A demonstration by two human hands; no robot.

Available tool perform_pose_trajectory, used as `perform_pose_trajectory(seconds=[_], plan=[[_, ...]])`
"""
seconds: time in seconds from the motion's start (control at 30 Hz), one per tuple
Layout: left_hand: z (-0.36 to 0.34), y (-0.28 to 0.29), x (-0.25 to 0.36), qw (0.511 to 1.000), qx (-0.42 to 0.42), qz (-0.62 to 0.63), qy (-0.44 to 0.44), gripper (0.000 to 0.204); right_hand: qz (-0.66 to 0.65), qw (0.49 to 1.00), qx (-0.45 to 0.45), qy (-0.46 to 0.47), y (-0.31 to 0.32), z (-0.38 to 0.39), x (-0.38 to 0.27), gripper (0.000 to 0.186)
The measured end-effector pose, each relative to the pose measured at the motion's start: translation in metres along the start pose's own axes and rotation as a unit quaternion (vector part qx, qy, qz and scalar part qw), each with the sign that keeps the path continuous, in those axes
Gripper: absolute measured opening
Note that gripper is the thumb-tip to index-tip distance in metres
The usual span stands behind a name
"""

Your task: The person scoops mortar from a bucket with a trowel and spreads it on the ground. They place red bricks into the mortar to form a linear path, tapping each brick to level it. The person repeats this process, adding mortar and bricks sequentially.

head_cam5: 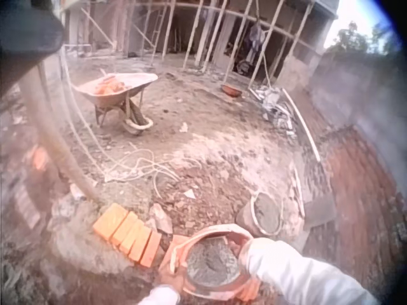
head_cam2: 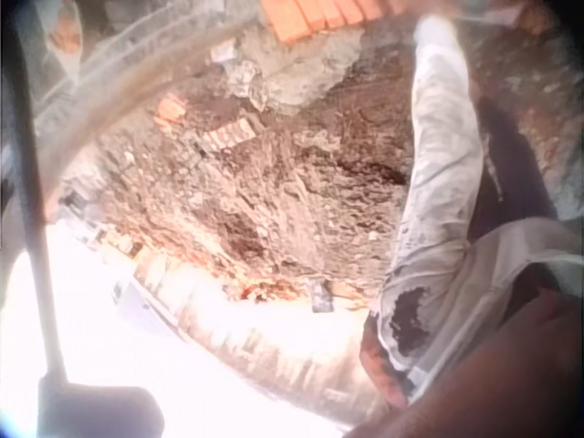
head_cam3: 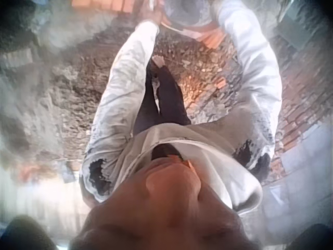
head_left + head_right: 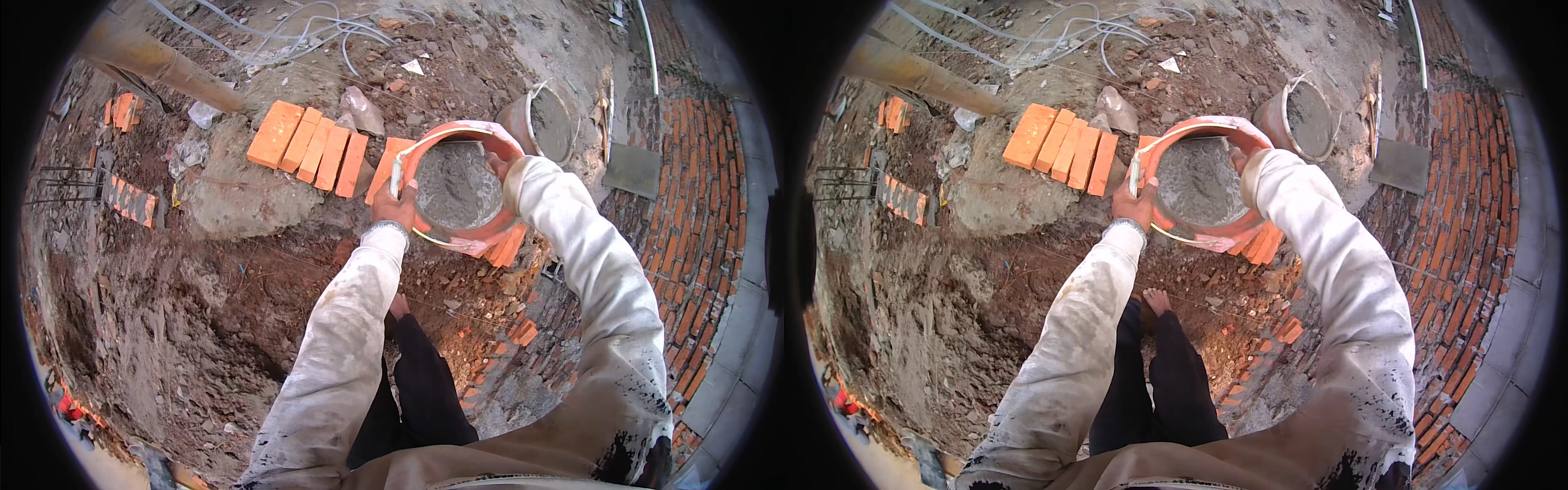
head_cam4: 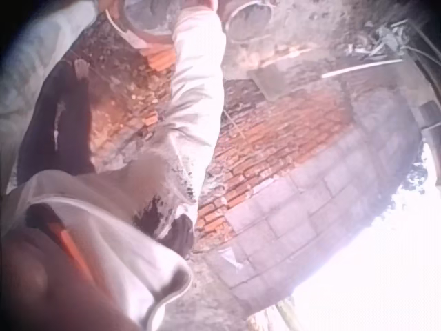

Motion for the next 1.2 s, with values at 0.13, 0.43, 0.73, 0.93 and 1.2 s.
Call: perform_pose_trajectory(seconds=[0.13,0.43,0.73,0.93,1.2], plan=[[-0.003,-0.005,0.024,0.999,0.019,-0.018,0.032,0.029,-0.041,0.999,-0.014,0.016,-0.044,-0.014,-0.035,0.057],[-0.009,0.0,-0.008,1.0,0.006,-0.013,0.022,0.03,-0.033,0.999,-0.014,0.004,-0.019,0.034,0.012,0.058],[-0.009,-0.005,-0.006,0.998,-0.038,0.029,0.041,0.032,-0.437,0.899,-0.009,0.02,-0.091,0.025,-0.038,0.06],[-0.015,0.001,-0.017,0.998,-0.044,0.027,0.045,0.038,-0.843,0.537,0.015,-0.018,-0.094,0.043,-0.092,0.054],[-0.009,-0.001,-0.008,0.995,-0.064,-0.01,0.081,0.039,-0.986,0.142,-0.074,0.044,-0.081,0.029,-0.123,0.052]])
Point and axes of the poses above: each hand's wrist, its own z-axis away from the middle knuckle, its own y-axis out of the back of the hand, x = y × z, the point moved 10 cm from there along -z, towards the middle knuckle, and after that the axes turned 11 degrees about y, right-handed, at the moved point
